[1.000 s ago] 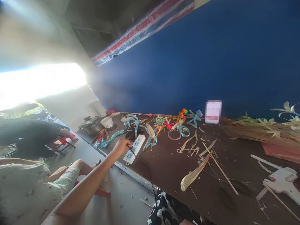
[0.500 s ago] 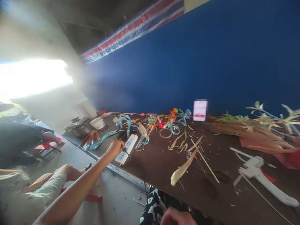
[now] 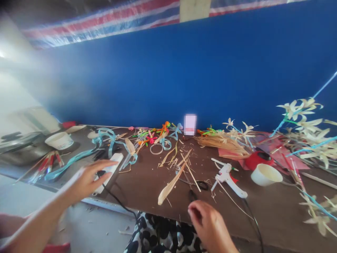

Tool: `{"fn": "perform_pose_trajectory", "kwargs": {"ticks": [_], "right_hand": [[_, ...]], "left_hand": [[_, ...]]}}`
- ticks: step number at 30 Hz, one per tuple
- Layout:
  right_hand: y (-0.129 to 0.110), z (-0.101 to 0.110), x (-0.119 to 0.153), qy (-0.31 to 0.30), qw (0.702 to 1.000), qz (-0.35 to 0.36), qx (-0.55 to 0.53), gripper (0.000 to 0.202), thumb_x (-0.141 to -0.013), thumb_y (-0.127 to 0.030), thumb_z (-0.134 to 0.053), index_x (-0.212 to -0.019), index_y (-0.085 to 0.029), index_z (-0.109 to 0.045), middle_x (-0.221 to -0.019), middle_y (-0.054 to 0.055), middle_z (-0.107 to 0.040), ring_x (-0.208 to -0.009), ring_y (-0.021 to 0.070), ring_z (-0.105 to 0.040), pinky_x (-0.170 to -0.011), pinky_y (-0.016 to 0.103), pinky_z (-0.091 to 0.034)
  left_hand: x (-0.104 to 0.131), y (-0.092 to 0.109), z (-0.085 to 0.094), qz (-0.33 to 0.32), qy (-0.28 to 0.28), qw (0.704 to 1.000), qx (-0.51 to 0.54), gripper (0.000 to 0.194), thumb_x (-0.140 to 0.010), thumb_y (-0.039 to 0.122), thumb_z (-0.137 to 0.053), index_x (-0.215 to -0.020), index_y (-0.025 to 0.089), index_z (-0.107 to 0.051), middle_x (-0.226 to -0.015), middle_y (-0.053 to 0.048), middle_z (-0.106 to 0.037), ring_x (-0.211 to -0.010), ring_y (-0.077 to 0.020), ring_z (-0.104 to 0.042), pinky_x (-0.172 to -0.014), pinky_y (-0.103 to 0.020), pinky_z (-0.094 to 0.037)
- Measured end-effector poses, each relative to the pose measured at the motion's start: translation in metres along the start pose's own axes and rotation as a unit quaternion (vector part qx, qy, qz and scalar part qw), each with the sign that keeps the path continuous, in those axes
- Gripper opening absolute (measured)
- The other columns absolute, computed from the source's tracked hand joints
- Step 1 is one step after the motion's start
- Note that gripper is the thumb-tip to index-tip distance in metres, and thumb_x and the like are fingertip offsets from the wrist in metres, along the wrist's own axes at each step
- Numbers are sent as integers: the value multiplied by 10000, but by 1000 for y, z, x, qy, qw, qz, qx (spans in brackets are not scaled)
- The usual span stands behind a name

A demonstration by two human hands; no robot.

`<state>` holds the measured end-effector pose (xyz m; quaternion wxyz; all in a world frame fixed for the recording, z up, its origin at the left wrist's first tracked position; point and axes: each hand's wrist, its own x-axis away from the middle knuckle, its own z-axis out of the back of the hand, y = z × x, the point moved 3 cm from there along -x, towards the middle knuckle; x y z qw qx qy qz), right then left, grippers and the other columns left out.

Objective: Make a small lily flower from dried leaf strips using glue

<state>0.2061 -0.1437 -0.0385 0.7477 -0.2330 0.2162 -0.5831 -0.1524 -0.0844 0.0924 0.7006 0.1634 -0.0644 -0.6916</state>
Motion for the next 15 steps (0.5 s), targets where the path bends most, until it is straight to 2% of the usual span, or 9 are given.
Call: {"fn": "perform_pose_trajectory", "kwargs": {"ticks": [1, 2, 5, 7, 11, 15], "right_hand": [[10, 9, -5, 27, 999, -21, 12, 174, -784, -279, -399, -798, -221, -563, -774, 3, -620, -666, 122, -570, -631, 205, -406], [20, 15, -11, 47, 998, -36, 26, 171, -778, -286, -404, -795, -221, -561, -777, 4, -616, -672, 127, -568, -627, 212, -405], [39, 20, -32, 78, 992, -58, 75, 175, -761, -295, -416, -824, -220, -561, -762, 8, -598, -684, 143, -565, -596, 224, -399], [42, 17, -48, 83, 990, -52, 105, 191, -762, -292, -416, -868, -212, -553, -772, 15, -590, -688, 145, -565, -586, 224, -394], [35, 6, -74, 76, 976, -43, 198, 207, -771, -283, -430, -935, -196, -521, -857, 51, -567, -757, 165, -561, -632, 242, -382], [36, -2, -87, 44, 968, -48, 244, 138, -780, -254, -423, -855, -198, -524, -841, 53, -565, -756, 177, -569, -635, 255, -373]], "left_hand": [[4, 25, -13, -85, -56, 995, 25, 274, -728, 428, -467, -951, 338, -598, -990, 28, -612, -928, -183, -532, -788, -247, -396], [7, 46, -28, -122, -89, 987, 50, 263, -760, 420, -420, -911, 328, -615, -953, 17, -621, -895, -175, -541, -776, -245, -398], [5, 93, -80, -159, -164, 972, 61, 254, -778, 382, -407, -804, 277, -637, -813, -17, -630, -809, -169, -558, -754, -254, -387], [-2, 111, -113, -155, -178, 971, 34, 250, -765, 392, -428, -797, 248, -629, -796, -34, -621, -779, -185, -567, -727, -280, -386], [-11, 126, -160, -122, -198, 972, -23, 276, -703, 441, -494, -838, 219, -586, -834, -71, -609, -801, -235, -573, -710, -318, -393], [-6, 121, -181, -127, -210, 969, -34, 250, -718, 345, -481, -919, 206, -533, -842, -95, -613, -791, -257, -585, -669, -329, -405]]}}
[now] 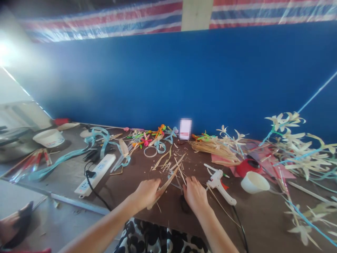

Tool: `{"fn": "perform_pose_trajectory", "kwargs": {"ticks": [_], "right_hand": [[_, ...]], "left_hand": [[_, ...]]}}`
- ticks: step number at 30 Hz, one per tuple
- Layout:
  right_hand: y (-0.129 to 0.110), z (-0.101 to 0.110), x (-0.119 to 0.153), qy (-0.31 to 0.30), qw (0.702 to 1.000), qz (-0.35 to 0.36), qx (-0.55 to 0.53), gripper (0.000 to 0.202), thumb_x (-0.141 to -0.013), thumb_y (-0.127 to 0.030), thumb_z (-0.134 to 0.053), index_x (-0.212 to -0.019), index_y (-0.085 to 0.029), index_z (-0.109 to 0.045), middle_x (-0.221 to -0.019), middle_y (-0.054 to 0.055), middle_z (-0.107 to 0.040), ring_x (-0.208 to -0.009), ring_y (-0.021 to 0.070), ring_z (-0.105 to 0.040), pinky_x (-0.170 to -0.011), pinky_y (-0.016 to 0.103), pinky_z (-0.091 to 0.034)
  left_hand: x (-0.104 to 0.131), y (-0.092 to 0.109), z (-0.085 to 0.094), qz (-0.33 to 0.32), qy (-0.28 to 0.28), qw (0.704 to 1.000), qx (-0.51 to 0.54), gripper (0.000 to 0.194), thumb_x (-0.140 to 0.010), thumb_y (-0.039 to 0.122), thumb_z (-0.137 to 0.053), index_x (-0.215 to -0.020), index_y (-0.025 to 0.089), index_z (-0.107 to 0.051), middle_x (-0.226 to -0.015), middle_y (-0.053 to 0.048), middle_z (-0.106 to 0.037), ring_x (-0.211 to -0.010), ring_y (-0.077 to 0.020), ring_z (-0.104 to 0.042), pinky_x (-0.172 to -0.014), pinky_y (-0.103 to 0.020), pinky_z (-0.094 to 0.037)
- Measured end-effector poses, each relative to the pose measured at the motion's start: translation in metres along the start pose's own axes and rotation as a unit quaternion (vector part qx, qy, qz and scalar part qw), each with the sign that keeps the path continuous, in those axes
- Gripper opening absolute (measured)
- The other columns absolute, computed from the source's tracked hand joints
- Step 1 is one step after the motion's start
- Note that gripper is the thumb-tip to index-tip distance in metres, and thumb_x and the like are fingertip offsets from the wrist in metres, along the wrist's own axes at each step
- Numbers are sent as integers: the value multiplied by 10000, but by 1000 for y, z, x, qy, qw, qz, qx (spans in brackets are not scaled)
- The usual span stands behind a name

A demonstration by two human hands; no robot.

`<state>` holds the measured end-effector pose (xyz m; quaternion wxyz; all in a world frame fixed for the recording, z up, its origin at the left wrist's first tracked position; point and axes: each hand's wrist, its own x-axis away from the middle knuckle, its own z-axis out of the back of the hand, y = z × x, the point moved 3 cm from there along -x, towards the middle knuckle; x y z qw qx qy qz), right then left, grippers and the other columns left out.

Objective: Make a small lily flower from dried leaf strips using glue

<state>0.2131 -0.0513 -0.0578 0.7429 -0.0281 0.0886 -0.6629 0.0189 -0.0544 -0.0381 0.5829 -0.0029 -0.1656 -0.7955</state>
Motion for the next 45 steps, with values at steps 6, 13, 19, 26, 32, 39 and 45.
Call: {"fn": "perform_pose_trajectory", "kwargs": {"ticks": [6, 13, 19, 26, 32, 39, 45], "right_hand": [[8, -13, -4, -45, 997, -55, -20, 109, -768, -251, -424, -823, -209, -508, -689, 39, -611, -629, 187, -598, -528, 245, -342], [11, -14, 10, 12, 992, -62, -106, 90, -763, -213, -389, -811, -196, -463, -650, 18, -617, -612, 159, -605, -520, 210, -351], [22, -14, 11, 30, 991, -33, -123, 151, -769, -264, -392, -861, -190, -486, -638, 12, -611, -566, 161, -594, -512, 227, -374], [22, 2, -7, 51, 996, -75, -6, 251, -781, -299, -402, -989, -190, -491, -905, 96, -567, -644, 193, -597, -502, 262, -378], [-7, 7, -26, 6, 997, 30, -68, 246, -797, -203, -382, -1000, -245, -513, -898, 30, -588, -748, 158, -587, -626, 236, -384], [-26, -12, -76, -8, 995, 81, -48, 334, -743, -92, -420, -1018, -227, -552, -920, 49, -568, -718, 135, -583, -601, 214, -365], [-23, 1, -76, 36, 992, 93, -71, 224, -792, -160, -391, -872, -204, -595, -872, 41, -573, -740, 145, -569, -617, 225, -394]], "left_hand": [[2, -14, -14, -5, 12, 993, 116, 195, -710, 274, -493, -887, 227, -560, -774, -30, -639, -743, -195, -593, -634, -255, -400], [-26, -67, 9, 68, 143, 964, 215, 179, -756, 286, -440, -848, 182, -554, -793, -22, -631, -726, -144, -577, -637, -216, -398], [-32, -100, 35, 206, 168, 963, 43, 282, -745, 265, -481, -1021, 213, -509, -978, -83, -557, -904, -216, -522, -719, -297, -385], [-67, -54, 34, 69, 146, 986, 45, 250, -773, 255, -452, -998, 180, -532, -976, -94, -549, -945, -201, -504, -836, -291, -351], [-106, -31, 22, 57, 145, 985, 74, 260, -773, 324, -448, -962, 172, -542, -986, -107, -550, -918, -218, -525, -793, -311, -377], [-131, -8, 13, 55, 138, 977, 155, 201, -704, 285, -541, -855, 157, -577, -870, -118, -596, -886, -254, -539, -771, -354, -372], [-114, -9, 10, 51, 155, 948, 272, 277, -798, 329, -400, -962, 165, -552, -890, -80, -606, -841, -181, -551, -746, -289, -378]]}}
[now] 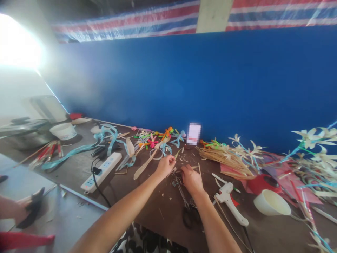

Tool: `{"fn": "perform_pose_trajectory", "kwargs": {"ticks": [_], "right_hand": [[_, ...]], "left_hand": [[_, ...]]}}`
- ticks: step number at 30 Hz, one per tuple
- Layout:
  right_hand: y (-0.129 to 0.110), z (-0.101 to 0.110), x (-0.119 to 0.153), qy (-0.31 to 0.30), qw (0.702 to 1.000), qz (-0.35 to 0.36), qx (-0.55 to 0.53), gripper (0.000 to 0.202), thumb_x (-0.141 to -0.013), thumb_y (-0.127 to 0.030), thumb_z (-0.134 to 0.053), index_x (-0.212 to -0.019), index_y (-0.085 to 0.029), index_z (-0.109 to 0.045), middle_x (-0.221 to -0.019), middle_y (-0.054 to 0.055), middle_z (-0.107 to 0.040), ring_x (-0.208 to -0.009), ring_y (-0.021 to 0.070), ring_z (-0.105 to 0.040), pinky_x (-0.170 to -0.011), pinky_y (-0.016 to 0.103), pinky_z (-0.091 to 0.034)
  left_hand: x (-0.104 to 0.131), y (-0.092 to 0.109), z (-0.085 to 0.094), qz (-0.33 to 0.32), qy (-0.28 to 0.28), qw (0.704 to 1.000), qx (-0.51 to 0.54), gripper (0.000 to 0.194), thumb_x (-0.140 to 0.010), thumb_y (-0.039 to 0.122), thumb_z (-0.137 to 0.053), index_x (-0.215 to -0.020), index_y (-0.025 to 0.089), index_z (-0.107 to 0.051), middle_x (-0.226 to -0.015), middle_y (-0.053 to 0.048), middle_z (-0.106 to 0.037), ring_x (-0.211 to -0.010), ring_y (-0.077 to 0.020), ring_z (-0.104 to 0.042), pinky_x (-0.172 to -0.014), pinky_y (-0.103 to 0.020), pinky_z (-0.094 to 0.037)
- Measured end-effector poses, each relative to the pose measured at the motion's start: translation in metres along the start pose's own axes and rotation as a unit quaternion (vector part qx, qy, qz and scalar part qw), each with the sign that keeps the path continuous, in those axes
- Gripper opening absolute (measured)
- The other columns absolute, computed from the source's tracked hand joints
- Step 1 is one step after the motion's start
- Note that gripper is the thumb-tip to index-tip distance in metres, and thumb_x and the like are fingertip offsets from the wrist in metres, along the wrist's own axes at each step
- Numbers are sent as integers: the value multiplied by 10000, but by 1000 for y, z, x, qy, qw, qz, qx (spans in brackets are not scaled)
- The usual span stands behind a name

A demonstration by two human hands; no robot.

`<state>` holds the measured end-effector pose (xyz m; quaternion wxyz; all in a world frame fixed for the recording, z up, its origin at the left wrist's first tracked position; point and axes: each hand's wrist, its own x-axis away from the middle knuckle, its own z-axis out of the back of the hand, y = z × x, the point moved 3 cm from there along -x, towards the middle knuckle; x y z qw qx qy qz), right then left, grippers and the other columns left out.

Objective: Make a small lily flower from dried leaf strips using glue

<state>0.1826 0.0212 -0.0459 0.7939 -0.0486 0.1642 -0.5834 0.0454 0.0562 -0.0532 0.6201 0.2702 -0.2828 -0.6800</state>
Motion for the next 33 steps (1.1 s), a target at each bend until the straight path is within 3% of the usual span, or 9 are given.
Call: {"fn": "perform_pose_trajectory", "kwargs": {"ticks": [4, 8, 10, 12, 14, 17, 20, 29, 33], "right_hand": [[-8, 23, 22, 78, 989, 58, -107, 263, -805, -157, -373, -953, -231, -577, -912, 29, -570, -811, 135, -550, -697, 224, -409], [-20, 25, 44, 74, 969, 95, -213, 253, -778, -162, -412, -905, -257, -608, -922, 25, -567, -796, 145, -558, -702, 247, -428], [-21, 22, 51, 79, 957, 87, -266, 231, -774, -184, -421, -884, -243, -615, -951, 37, -567, -852, 162, -552, -743, 267, -423], [-18, 17, 55, 91, 939, 29, -329, 203, -772, -233, -438, -889, -216, -602, -926, 52, -585, -815, 169, -565, -714, 274, -437], [-12, 8, 57, 80, 908, -75, -403, 205, -756, -308, -472, -885, -187, -575, -810, 49, -609, -636, 148, -577, -566, 251, -453], [-10, -10, 59, -14, 843, -191, -502, 256, -706, -400, -527, -808, -167, -552, -567, -10, -560, -396, 94, -475, -345, 188, -347], [-14, -19, 59, -65, 807, -199, -552, 247, -666, -400, -571, -714, -158, -558, -456, -53, -477, -342, 61, -406, -302, 154, -269], [-16, -18, 65, -86, 714, -225, -658, 246, -632, -374, -621, -657, -154, -515, -416, -78, -441, -322, 46, -385, -309, 154, -270], [-17, -17, 68, -65, 729, -227, -642, 264, -624, -392, -627, -617, -157, -507, -435, -76, -451, -315, 38, -369, -301, 154, -252]], "left_hand": [[27, 0, -17, 22, -94, 981, 166, 433, -813, 449, -297, -825, 144, -605, -681, -37, -601, -547, -113, -537, -510, -223, -379], [44, 0, -30, 119, -194, 834, 503, 303, -629, 402, -606, -749, 124, -608, -596, -1, -540, -506, -81, -482, -450, -188, -322], [47, -1, -30, 132, -195, 814, 532, 275, -563, 340, -672, -718, 122, -610, -593, 4, -537, -512, -77, -478, -455, -186, -320], [50, -3, -29, 139, -185, 811, 537, 273, -561, 336, -675, -721, 125, -609, -603, 1, -545, -511, -74, -477, -455, -187, -321], [52, -5, -27, 146, -170, 808, 544, 271, -578, 344, -663, -736, 130, -606, -612, 2, -548, -500, -67, -470, -446, -183, -318], [57, -5, -26, 145, -146, 809, 551, 250, -581, 324, -663, -729, 131, -604, -608, 6, -543, -481, -63, -455, -417, -175, -303], [62, -3, -25, 124, -124, 827, 535, 230, -579, 315, -663, -699, 127, -606, -584, 4, -547, -480, -71, -456, -408, -177, -302], [71, 2, -18, 98, -77, 853, 507, 191, -596, 301, -641, -669, 138, -574, -526, 28, -511, -432, -71, -436, -411, -191, -316], [76, 8, -16, 54, -100, 884, 454, 200, -579, 281, -649, -701, 131, -595, -602, 2, -553, -474, -80, -454, -414, -184, -310]]}}
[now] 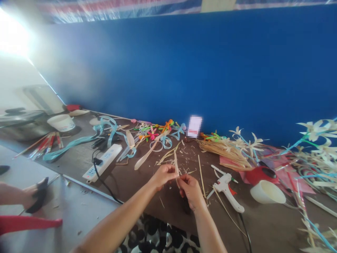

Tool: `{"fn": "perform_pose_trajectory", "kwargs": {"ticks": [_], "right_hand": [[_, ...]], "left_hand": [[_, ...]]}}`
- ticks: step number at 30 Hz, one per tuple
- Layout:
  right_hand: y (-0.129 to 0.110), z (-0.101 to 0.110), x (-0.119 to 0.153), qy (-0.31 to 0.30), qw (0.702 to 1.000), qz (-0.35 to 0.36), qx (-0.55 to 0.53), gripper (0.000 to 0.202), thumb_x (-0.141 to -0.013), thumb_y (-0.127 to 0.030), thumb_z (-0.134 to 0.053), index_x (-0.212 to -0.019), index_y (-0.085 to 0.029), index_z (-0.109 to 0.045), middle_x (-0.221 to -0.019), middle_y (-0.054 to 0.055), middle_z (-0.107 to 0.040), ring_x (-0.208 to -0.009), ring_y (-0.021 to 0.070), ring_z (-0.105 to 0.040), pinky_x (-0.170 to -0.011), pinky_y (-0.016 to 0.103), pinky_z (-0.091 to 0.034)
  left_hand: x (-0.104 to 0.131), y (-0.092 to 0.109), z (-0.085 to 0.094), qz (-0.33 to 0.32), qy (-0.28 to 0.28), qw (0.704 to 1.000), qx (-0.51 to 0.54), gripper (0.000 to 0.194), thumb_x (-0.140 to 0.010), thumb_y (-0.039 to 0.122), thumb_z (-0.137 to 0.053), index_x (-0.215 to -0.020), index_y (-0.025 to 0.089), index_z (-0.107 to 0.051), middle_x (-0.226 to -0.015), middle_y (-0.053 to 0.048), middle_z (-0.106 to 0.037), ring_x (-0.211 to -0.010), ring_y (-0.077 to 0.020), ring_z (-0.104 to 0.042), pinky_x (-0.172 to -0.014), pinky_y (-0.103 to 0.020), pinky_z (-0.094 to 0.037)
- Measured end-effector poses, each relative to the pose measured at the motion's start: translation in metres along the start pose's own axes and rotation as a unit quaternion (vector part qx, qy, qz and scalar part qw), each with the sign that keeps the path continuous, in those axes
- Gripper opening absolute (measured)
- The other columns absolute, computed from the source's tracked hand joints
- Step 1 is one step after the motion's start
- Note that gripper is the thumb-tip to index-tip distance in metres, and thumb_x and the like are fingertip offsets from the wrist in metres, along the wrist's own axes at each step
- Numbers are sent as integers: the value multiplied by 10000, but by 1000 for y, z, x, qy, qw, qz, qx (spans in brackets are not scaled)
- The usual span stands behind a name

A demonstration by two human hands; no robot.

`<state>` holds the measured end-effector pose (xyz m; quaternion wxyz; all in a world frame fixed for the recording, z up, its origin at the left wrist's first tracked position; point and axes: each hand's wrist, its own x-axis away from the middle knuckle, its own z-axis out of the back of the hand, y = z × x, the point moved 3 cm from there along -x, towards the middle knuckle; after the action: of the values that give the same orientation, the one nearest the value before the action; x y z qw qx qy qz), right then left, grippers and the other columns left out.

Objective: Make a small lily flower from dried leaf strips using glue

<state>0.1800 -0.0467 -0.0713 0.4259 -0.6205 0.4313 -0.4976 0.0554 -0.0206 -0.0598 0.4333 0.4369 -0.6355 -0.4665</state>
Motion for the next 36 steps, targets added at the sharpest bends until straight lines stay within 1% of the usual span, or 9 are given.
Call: {"fn": "perform_pose_trajectory", "kwargs": {"ticks": [3, 7, 17, 23, 27, 29, 31, 33, 36], "right_hand": [[1, -2, 4, 4, 1000, 14, 14, 255, -640, -387, -611, -601, -163, -497, -444, -68, -486, -314, 41, -387, -309, 158, -261], [2, -3, 10, 7, 1000, 6, 13, 230, -653, -363, -604, -634, -164, -490, -460, -64, -510, -313, 44, -408, -309, 154, -263], [-4, -7, 27, -19, 999, -26, 18, 247, -669, -372, -575, -586, -171, -459, -401, -82, -463, -302, 52, -416, -322, 159, -289], [0, -13, 35, -33, 999, -22, 20, 269, -697, -357, -555, -554, -174, -418, -380, -98, -406, -269, 31, -349, -301, 147, -210], [0, -12, 36, -31, 999, -15, -2, 284, -698, -351, -561, -540, -171, -408, -371, -103, -376, -259, 18, -304, -299, 147, -159], [0, -9, 34, -4, 1000, -3, -22, 291, -687, -363, -570, -536, -170, -414, -381, -100, -373, -261, 14, -284, -296, 151, -142], [-1, -5, 31, 45, 998, 17, -35, 289, -676, -391, -574, -551, -169, -437, -387, -99, -368, -267, 14, -262, -291, 156, -140], [-1, 1, 28, 93, 995, 32, -23, 300, -667, -429, -571, -562, -171, -459, -372, -100, -349, -268, 19, -239, -288, 164, -145], [-3, 11, 24, 92, 993, 38, 63, 333, -680, -481, -527, -560, -172, -494, -352, -85, -355, -263, 39, -257, -288, 183, -166]], "left_hand": [[-1, 0, -1, -7, 29, 999, -18, 170, -585, 275, -635, -644, 122, -591, -552, 5, -537, -456, -78, -439, -427, -191, -314], [-6, -2, 0, -4, 92, 995, 34, 159, -584, 275, -631, -608, 129, -572, -516, 15, -522, -455, -84, -452, -466, -210, -357], [-5, 3, 1, -30, 127, 987, 97, 213, -604, 335, -632, -613, 135, -560, -543, 8, -533, -471, -84, -466, -446, -203, -380], [-9, 1, 6, -25, 170, 977, 123, 233, -576, 336, -655, -648, 132, -568, -546, 19, -515, -474, -81, -470, -444, -199, -387], [-12, 11, 11, -53, 198, 973, 102, 264, -594, 377, -637, -680, 136, -574, -586, 15, -533, -491, -76, -478, -461, -193, -395], [-12, 16, 7, -27, 165, 982, 93, 321, -624, 431, -600, -749, 136, -590, -666, -15, -574, -533, -85, -501, -468, -192, -400], [-8, 15, -3, 31, 76, 994, 72, 380, -639, 464, -576, -809, 126, -600, -738, -52, -602, -576, -100, -522, -463, -189, -393], [-3, 11, -15, 64, -14, 997, 36, 361, -621, 433, -608, -779, 109, -611, -699, -53, -604, -576, -103, -521, -460, -181, -379], [4, 1, -24, 59, -37, 997, 22, 265, -594, 350, -650, -694, 110, -602, -599, -15, -579, -529, -90, -501, -469, -180, -374]]}}
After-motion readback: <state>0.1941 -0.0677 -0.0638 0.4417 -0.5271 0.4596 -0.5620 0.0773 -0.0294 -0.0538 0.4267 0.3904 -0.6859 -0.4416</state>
